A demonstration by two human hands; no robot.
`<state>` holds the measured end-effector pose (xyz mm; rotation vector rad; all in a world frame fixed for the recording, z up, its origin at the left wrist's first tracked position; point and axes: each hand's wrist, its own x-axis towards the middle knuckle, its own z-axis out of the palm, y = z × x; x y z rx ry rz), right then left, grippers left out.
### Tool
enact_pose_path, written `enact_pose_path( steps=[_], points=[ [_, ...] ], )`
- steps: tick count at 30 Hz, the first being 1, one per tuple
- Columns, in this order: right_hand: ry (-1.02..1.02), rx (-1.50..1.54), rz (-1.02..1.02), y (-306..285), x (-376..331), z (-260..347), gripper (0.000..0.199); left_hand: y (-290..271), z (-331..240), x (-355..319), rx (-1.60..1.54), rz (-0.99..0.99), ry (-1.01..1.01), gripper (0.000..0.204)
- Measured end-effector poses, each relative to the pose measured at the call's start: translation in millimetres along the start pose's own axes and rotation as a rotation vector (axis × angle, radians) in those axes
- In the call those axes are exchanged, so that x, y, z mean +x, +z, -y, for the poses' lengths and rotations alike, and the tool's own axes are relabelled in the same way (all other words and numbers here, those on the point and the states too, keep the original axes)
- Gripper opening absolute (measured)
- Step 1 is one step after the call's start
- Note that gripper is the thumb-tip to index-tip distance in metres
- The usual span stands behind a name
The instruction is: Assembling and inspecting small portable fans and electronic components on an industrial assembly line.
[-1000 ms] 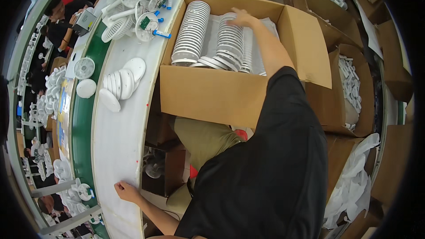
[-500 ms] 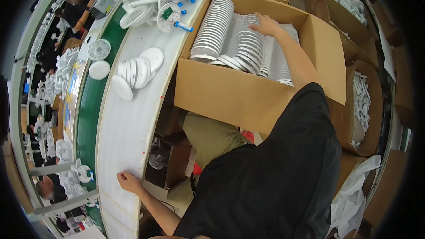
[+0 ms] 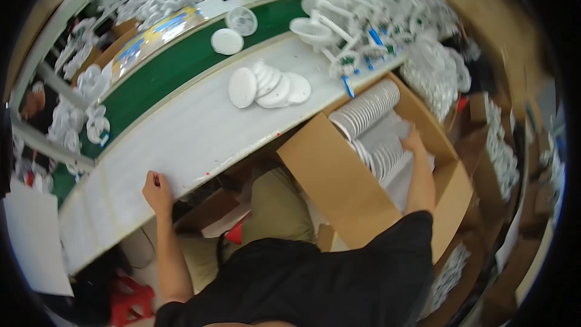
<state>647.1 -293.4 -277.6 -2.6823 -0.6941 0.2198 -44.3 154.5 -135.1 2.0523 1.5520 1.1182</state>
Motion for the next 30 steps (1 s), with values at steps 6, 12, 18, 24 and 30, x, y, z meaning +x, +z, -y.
enact_pose_path(
  steps=[6, 12, 18, 24, 30],
  points=[
    [-0.002, 0.077, -0.101, -77.5, 10.8, -9.1, 0.082, 48.6, -47.1, -22.9, -0.059, 0.007, -0.042, 0.013],
    [-0.146, -0.147, -0.696, -164.7, -12.8, 59.6, 0.080, 60.1, -77.8, -28.8, -0.072, 0.060, -0.014, 0.013],
    [-0.761, -0.070, -0.837, -205.2, -48.6, 285.1, 0.076, 64.4, -94.4, -26.2, -0.121, 0.057, -0.043, 0.013],
    [-1.190, -0.308, -0.810, -133.3, -34.4, 484.6, 0.081, 54.2, -89.7, -19.2, -0.147, 0.058, 0.021, 0.012],
    [-1.576, -0.657, -0.752, -64.3, 17.7, 499.9, 0.072, 103.0, -109.3, -28.7, -0.207, 0.002, -0.005, 0.012]
  ],
)
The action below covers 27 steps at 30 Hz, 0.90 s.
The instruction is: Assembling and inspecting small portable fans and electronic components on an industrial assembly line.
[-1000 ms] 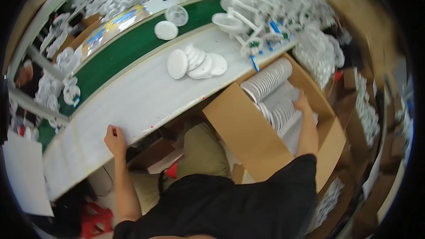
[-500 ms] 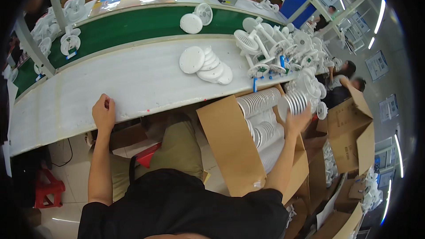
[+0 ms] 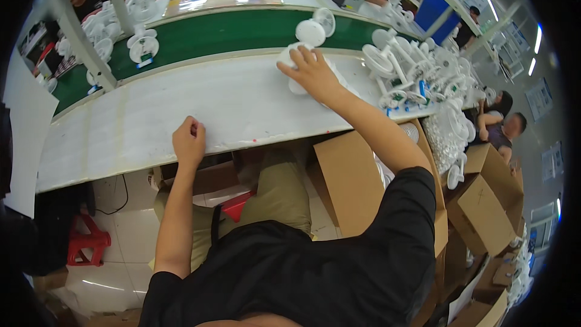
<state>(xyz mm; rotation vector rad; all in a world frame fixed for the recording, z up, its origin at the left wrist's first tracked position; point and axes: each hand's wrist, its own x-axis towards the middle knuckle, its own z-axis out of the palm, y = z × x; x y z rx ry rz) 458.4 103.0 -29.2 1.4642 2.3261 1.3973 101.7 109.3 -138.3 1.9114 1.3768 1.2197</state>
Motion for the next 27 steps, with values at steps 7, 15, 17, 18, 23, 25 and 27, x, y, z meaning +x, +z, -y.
enact_pose_path(
  steps=[7, 15, 17, 18, 23, 25, 27],
  points=[
    [-0.157, 0.490, 0.357, -28.1, -4.1, 26.9, 0.063, -4.4, -5.4, -0.3, 0.066, 0.043, 0.018, 0.012],
    [0.264, 0.808, 0.076, -82.5, 6.4, 96.6, 0.044, -42.4, 29.5, 22.4, 0.016, 0.090, -0.014, 0.011],
    [0.426, 0.918, 0.063, -102.6, 4.7, 123.8, 0.039, -52.6, 44.3, 44.0, -0.157, 0.127, -0.083, 0.011],
    [0.568, 1.091, 0.203, -111.4, 4.9, 137.3, 0.036, -54.8, 47.0, 54.6, -0.244, 0.146, -0.124, 0.012],
    [0.730, 1.026, 0.053, -63.3, 21.4, 197.2, 0.030, -4.5, 6.3, 118.7, -0.304, 0.273, 0.143, 0.030],
    [0.782, 0.973, 0.013, -40.0, 36.5, 208.7, 0.029, 33.2, 12.6, 139.6, -0.393, 0.262, 0.282, 0.038],
    [0.846, 0.925, -0.025, -29.2, 55.7, 228.5, 0.028, 65.6, 37.4, 165.1, -0.321, 0.310, 0.296, 0.044]
  ],
)
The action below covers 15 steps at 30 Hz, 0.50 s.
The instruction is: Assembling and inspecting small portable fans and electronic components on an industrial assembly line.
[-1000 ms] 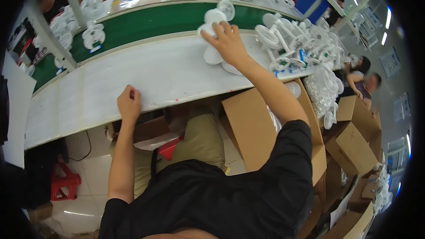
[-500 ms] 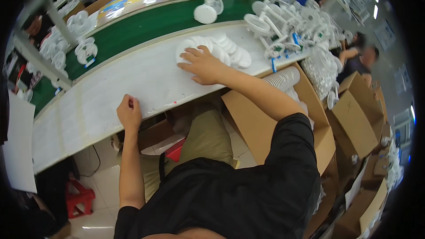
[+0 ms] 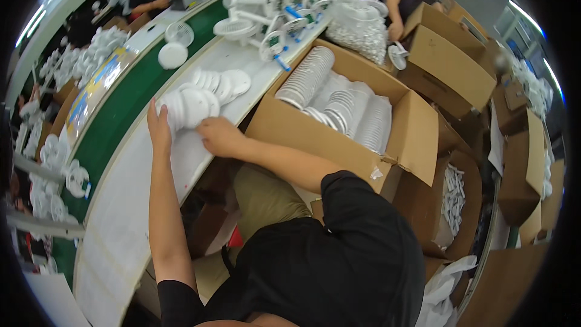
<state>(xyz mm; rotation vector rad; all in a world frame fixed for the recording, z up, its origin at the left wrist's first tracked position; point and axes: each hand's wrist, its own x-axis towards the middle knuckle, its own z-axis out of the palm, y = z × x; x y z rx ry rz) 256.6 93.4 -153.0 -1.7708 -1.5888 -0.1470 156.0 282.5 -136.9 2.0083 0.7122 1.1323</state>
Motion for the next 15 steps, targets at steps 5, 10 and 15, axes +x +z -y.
enact_pose_path(
  steps=[5, 10, 15],
  points=[
    [0.105, -0.101, -0.119, 19.8, 11.0, 6.2, 0.025, 27.5, 1.1, 27.9, 0.097, 0.038, 0.001, 0.050],
    [0.083, -0.067, -0.201, 26.3, 23.9, 10.3, 0.017, 14.5, -2.9, 25.2, 0.270, -0.097, -0.029, 0.052],
    [0.176, 0.154, -0.254, 23.9, -4.7, -52.2, 0.016, 87.5, -7.1, -3.3, 0.362, -0.136, 0.046, 0.055]
  ],
)
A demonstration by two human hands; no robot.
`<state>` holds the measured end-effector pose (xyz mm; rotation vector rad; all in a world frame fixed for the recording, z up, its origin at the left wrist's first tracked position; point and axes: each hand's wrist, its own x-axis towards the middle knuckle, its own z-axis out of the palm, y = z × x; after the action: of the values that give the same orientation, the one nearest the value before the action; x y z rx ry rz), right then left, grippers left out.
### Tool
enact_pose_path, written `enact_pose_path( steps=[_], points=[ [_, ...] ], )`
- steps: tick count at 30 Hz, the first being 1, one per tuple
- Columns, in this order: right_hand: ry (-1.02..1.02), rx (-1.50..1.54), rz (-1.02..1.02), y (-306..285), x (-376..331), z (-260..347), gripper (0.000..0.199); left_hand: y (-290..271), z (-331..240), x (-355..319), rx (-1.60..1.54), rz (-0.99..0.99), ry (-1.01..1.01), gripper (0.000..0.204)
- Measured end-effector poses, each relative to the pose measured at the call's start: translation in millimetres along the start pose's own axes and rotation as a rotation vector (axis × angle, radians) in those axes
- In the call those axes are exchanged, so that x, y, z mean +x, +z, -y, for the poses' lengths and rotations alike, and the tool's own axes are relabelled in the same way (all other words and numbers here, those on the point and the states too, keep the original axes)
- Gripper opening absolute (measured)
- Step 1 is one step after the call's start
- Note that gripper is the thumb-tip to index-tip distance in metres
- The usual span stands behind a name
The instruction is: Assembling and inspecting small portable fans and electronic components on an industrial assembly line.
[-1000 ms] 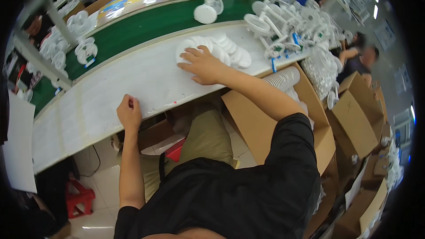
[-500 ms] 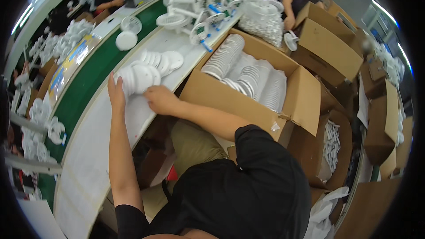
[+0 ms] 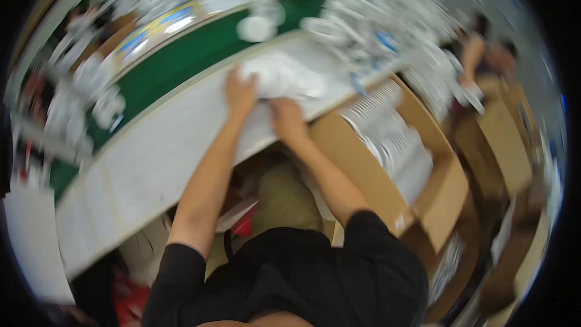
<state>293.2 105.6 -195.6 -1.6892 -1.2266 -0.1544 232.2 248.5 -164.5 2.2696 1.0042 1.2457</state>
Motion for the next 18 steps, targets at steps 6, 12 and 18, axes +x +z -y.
enact_pose_path(
  steps=[6, 12, 18],
  points=[
    [0.380, 0.367, 0.170, -122.8, 2.8, -68.8, 0.017, 19.2, -69.0, -29.9, -0.031, 0.085, -0.162, 0.060],
    [0.716, 0.911, 0.295, -221.2, 49.3, -143.6, 0.025, 20.9, -208.7, -49.9, -0.402, 0.267, -0.617, 0.050],
    [0.505, 1.981, 0.531, -293.6, 100.8, -236.1, 0.034, 266.3, -392.8, -67.7, 0.208, -0.179, 0.062, 0.044]
  ],
)
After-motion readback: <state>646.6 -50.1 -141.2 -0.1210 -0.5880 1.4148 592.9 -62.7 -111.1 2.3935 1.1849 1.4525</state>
